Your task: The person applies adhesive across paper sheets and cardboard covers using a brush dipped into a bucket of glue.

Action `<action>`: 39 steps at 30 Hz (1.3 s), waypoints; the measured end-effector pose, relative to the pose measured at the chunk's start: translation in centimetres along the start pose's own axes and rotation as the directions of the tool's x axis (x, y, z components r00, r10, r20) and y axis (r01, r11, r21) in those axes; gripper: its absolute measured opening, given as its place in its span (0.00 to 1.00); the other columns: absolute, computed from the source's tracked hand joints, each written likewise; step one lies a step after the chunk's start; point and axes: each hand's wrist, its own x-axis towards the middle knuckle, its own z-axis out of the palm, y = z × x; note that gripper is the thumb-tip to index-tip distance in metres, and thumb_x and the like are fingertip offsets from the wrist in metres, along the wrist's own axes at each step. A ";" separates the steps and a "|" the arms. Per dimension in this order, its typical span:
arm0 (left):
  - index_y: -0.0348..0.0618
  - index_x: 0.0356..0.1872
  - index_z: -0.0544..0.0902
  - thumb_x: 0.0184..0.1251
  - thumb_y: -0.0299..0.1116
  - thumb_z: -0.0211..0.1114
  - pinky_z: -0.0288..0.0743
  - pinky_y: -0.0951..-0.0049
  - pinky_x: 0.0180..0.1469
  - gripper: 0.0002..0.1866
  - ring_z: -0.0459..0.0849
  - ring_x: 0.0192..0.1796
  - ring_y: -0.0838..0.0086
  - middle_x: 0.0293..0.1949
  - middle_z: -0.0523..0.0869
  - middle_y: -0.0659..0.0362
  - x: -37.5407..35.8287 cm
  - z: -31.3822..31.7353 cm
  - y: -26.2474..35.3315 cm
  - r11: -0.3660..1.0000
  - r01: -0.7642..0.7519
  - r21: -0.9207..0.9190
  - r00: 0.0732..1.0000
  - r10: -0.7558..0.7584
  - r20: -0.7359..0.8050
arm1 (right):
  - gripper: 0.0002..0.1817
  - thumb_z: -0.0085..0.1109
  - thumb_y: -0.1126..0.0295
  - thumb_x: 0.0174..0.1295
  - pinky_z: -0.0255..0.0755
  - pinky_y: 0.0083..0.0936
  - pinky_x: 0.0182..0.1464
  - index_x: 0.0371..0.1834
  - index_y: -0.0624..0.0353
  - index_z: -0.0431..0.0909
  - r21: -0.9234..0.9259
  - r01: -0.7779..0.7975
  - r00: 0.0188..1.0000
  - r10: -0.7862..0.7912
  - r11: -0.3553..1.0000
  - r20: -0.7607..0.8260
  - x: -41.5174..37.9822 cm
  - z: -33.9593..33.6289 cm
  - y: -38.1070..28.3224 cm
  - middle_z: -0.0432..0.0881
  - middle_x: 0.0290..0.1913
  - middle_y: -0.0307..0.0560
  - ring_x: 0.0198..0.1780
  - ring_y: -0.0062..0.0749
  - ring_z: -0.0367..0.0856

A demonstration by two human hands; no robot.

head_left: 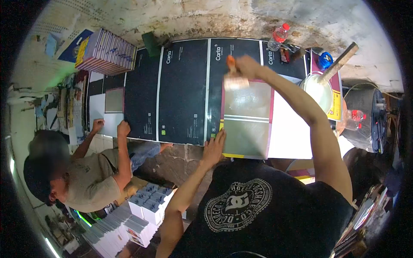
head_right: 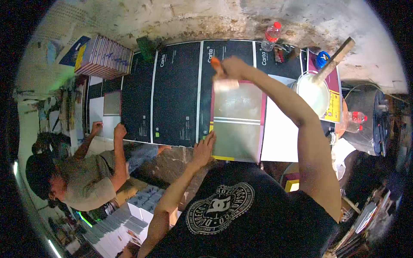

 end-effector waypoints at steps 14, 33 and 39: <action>0.47 0.77 0.54 0.42 0.28 0.81 0.71 0.42 0.62 0.58 0.71 0.67 0.49 0.80 0.50 0.63 -0.5 -1.8 0.3 0.990 0.036 -0.137 0.995 -0.022 0.100 | 0.29 0.65 0.37 0.56 0.77 0.45 0.34 0.27 0.57 0.83 -0.028 0.083 0.827 -0.084 0.996 -0.555 -1.8 -0.5 0.9 0.85 0.28 0.57 0.30 0.54 0.84; 0.41 0.77 0.53 0.41 0.38 0.84 0.69 0.46 0.63 0.62 0.69 0.70 0.52 0.78 0.55 0.54 0.1 -1.6 -0.5 0.996 -0.074 -0.051 0.992 0.079 0.103 | 0.13 0.66 0.60 0.59 0.78 0.45 0.41 0.37 0.60 0.84 0.296 -0.214 0.686 0.359 0.931 -0.633 -19.3 5.0 2.9 0.84 0.31 0.62 0.35 0.58 0.85; 0.41 0.77 0.54 0.36 0.47 0.86 0.69 0.45 0.61 0.65 0.69 0.69 0.53 0.76 0.58 0.55 0.4 -1.2 -1.7 0.989 -0.144 -0.025 0.987 0.146 0.072 | 0.14 0.65 0.61 0.62 0.78 0.43 0.38 0.37 0.63 0.85 0.140 -0.593 0.525 0.512 0.793 -0.680 -22.4 8.3 0.0 0.85 0.30 0.58 0.32 0.53 0.84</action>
